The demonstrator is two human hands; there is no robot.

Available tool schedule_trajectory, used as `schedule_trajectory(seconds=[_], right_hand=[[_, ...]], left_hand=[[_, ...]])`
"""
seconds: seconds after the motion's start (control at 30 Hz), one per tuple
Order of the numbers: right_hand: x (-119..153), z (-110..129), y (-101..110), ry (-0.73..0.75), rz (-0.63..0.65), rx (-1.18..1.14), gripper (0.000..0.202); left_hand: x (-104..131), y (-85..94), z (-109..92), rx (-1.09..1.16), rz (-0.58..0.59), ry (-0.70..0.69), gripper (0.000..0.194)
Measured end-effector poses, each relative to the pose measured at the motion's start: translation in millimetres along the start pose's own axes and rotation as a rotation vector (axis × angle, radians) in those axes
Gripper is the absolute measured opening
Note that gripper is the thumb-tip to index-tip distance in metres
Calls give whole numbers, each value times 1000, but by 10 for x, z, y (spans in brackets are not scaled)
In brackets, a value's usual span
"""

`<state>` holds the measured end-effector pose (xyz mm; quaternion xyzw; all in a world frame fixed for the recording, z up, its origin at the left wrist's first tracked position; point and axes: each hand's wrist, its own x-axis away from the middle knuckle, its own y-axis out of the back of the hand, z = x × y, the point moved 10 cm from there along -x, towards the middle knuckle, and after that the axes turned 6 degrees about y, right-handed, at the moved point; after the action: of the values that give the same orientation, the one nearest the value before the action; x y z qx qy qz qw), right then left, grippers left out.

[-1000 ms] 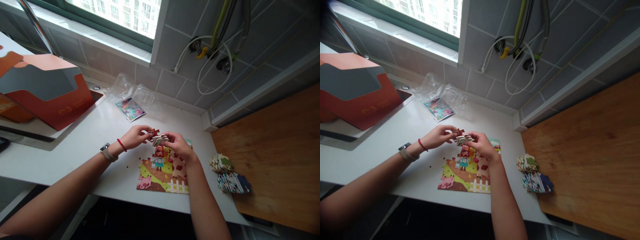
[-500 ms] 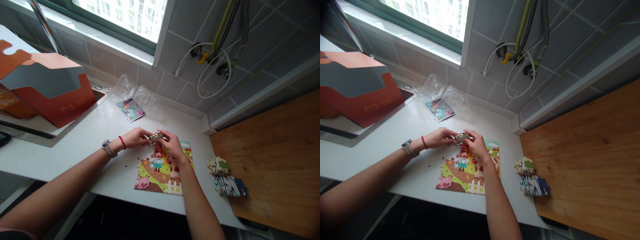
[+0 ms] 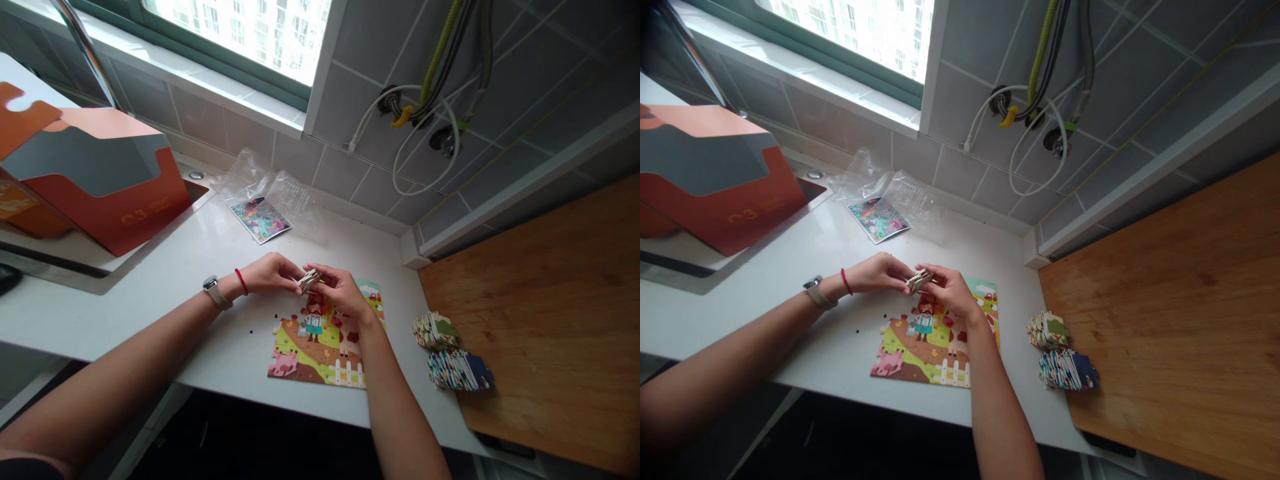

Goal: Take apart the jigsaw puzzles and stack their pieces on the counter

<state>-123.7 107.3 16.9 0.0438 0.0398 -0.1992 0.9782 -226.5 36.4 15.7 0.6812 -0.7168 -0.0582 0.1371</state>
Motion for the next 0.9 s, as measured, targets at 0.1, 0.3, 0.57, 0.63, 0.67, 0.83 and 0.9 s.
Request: schedule_trajectory(seconds=[0.1, 0.3, 0.57, 0.63, 0.67, 0.83, 0.9], right_hand=[[6, 53, -41, 3, 28, 41, 47], [5, 124, -77, 28, 6, 45, 53], [11, 77, -105, 49, -32, -70, 58], [4, 60, -98, 67, -48, -67, 58], [-1, 65, -86, 89, -62, -41, 57], [-12, 165, -5, 240, -182, 254, 42], [-11, 169, -2, 256, -208, 333, 45]], left_hand=[[-6, 3, 40, 23, -8, 12, 36], [-11, 31, 44, 131, -95, -15, 47], [-22, -1, 46, 272, -59, 38, 65], [-29, 13, 64, 283, -79, 47, 61], [-36, 14, 80, 287, -89, 55, 56], [-74, -35, 79, 310, -122, 7, 49], [-79, -78, 70, 347, -109, -4, 52]])
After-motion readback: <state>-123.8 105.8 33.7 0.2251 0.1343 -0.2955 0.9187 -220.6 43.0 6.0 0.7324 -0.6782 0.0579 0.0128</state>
